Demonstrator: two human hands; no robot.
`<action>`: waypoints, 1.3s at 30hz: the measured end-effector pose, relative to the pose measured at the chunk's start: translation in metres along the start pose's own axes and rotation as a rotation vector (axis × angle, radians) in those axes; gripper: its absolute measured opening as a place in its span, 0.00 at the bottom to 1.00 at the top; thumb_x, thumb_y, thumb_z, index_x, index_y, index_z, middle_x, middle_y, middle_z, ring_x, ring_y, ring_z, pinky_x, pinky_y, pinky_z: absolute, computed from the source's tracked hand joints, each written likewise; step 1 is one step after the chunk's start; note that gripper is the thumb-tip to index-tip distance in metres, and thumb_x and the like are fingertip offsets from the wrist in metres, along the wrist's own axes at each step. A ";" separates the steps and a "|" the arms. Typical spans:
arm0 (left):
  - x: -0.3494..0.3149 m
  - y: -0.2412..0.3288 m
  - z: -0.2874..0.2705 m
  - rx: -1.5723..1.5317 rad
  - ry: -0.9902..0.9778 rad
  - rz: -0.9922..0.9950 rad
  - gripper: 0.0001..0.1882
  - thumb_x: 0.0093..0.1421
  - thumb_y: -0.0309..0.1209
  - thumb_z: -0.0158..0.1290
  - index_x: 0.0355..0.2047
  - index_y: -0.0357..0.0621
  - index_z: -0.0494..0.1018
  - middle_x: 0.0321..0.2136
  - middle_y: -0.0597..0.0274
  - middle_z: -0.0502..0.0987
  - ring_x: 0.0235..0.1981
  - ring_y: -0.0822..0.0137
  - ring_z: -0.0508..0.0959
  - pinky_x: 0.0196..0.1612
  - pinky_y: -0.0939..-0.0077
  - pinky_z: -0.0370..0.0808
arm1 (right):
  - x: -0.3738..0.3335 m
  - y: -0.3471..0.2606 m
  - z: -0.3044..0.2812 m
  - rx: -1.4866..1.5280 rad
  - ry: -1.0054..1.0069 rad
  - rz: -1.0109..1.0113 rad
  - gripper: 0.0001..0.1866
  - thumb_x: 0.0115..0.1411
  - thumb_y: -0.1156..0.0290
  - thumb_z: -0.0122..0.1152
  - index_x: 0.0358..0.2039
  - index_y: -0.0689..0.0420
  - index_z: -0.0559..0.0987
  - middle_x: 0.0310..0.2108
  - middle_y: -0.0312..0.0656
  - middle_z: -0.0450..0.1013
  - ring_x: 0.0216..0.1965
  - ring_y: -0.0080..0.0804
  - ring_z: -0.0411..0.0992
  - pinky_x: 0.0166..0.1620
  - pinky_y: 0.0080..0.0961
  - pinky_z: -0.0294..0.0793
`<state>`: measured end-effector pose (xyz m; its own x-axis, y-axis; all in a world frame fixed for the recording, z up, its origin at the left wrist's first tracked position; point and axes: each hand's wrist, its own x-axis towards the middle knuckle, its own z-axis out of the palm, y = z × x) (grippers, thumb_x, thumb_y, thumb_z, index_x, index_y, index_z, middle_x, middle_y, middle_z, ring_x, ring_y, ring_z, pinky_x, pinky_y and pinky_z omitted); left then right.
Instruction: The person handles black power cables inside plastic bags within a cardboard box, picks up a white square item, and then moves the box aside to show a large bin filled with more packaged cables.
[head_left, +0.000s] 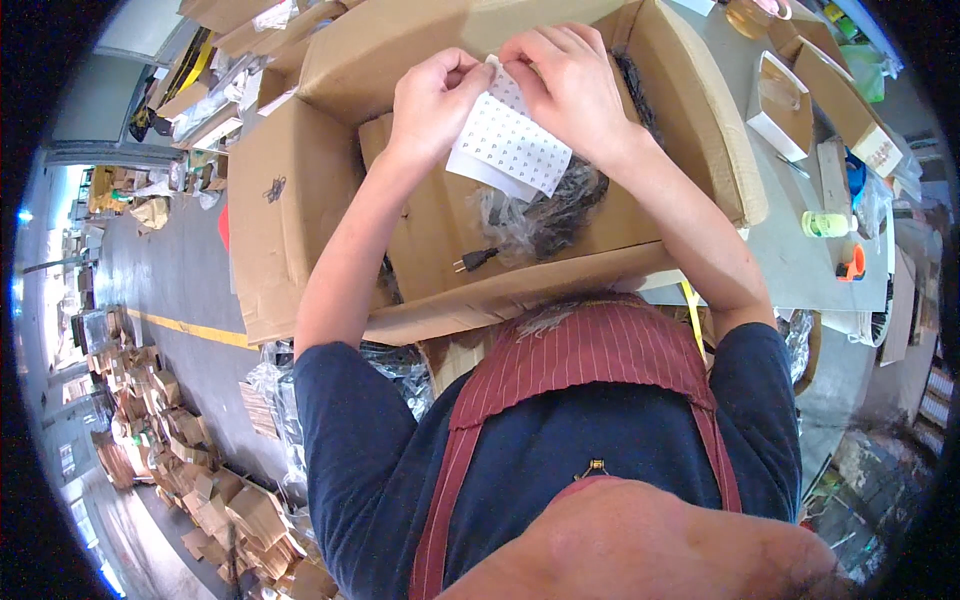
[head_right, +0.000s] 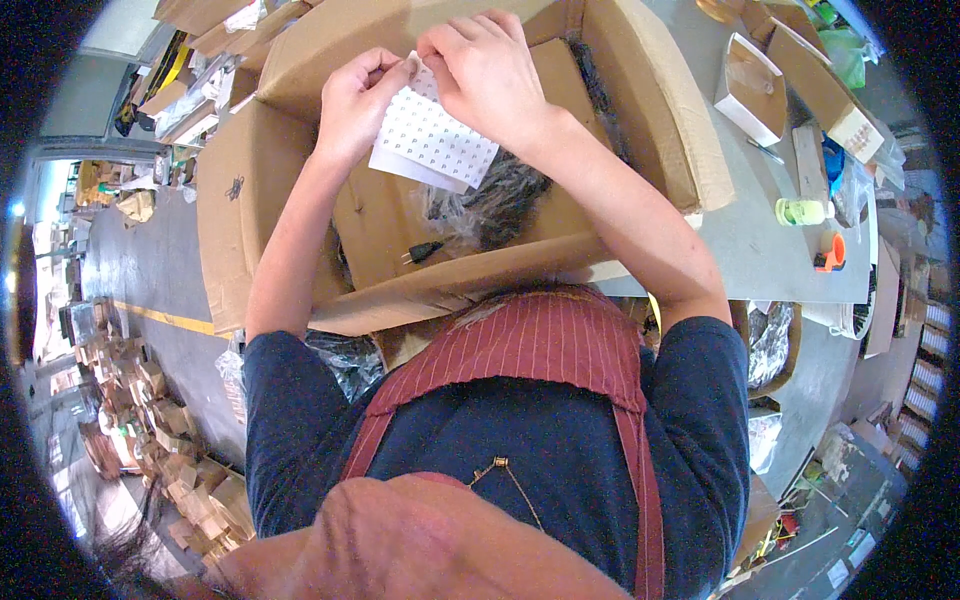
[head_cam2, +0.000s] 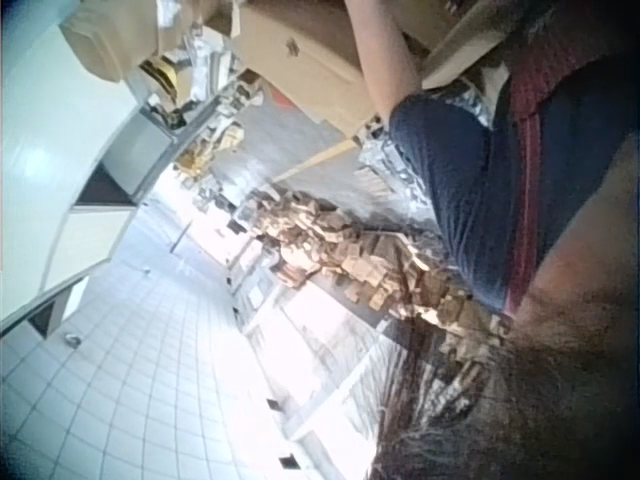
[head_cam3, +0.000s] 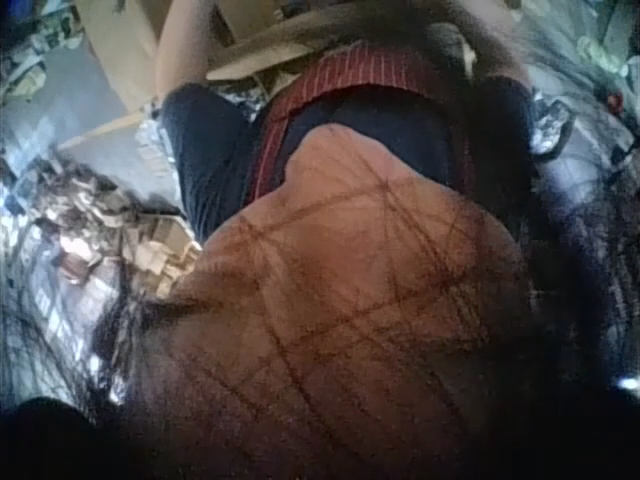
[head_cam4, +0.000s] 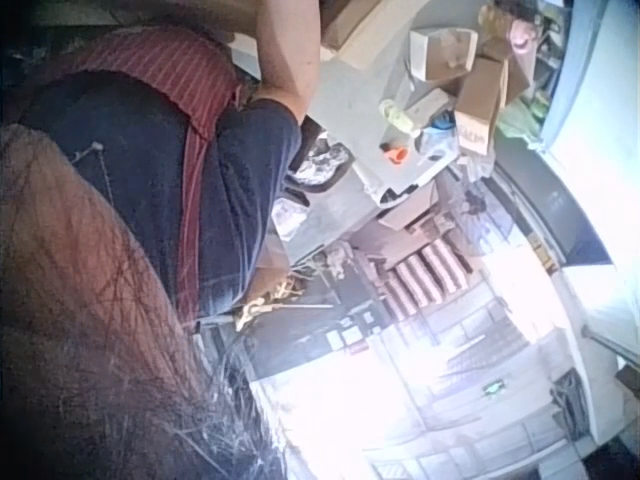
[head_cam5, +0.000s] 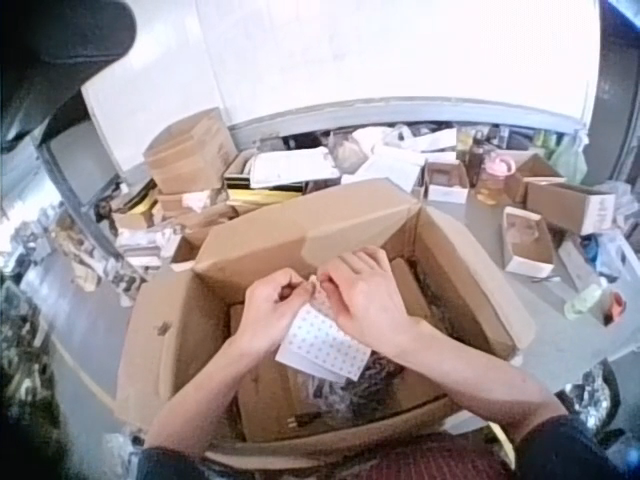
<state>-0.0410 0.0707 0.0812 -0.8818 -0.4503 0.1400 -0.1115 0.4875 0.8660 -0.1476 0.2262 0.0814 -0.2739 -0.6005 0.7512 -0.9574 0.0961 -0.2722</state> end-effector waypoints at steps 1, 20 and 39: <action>0.000 0.000 -0.001 0.000 0.011 -0.012 0.10 0.64 0.32 0.57 0.35 0.37 0.79 0.26 0.66 0.81 0.27 0.80 0.77 0.31 0.83 0.72 | 0.001 0.001 -0.001 0.054 -0.013 0.041 0.07 0.57 0.75 0.62 0.37 0.53 0.78 0.32 0.39 0.77 0.40 0.42 0.75 0.54 0.38 0.66; 0.000 -0.004 0.001 -0.165 0.001 0.141 0.08 0.66 0.31 0.57 0.37 0.37 0.76 0.28 0.68 0.79 0.29 0.81 0.75 0.31 0.84 0.71 | -0.004 0.010 0.007 0.526 -0.115 0.382 0.19 0.60 0.78 0.61 0.52 0.55 0.73 0.33 0.43 0.79 0.36 0.36 0.79 0.43 0.31 0.77; -0.006 0.003 0.004 -0.177 0.045 0.073 0.07 0.65 0.30 0.58 0.32 0.38 0.76 0.26 0.70 0.78 0.28 0.82 0.74 0.31 0.85 0.70 | -0.003 0.002 0.008 0.096 0.083 -0.010 0.18 0.54 0.78 0.61 0.47 0.54 0.74 0.31 0.38 0.77 0.38 0.40 0.77 0.49 0.40 0.68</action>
<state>-0.0381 0.0780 0.0810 -0.8626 -0.4535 0.2239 0.0383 0.3829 0.9230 -0.1483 0.2218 0.0738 -0.2752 -0.5325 0.8004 -0.9480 0.0117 -0.3181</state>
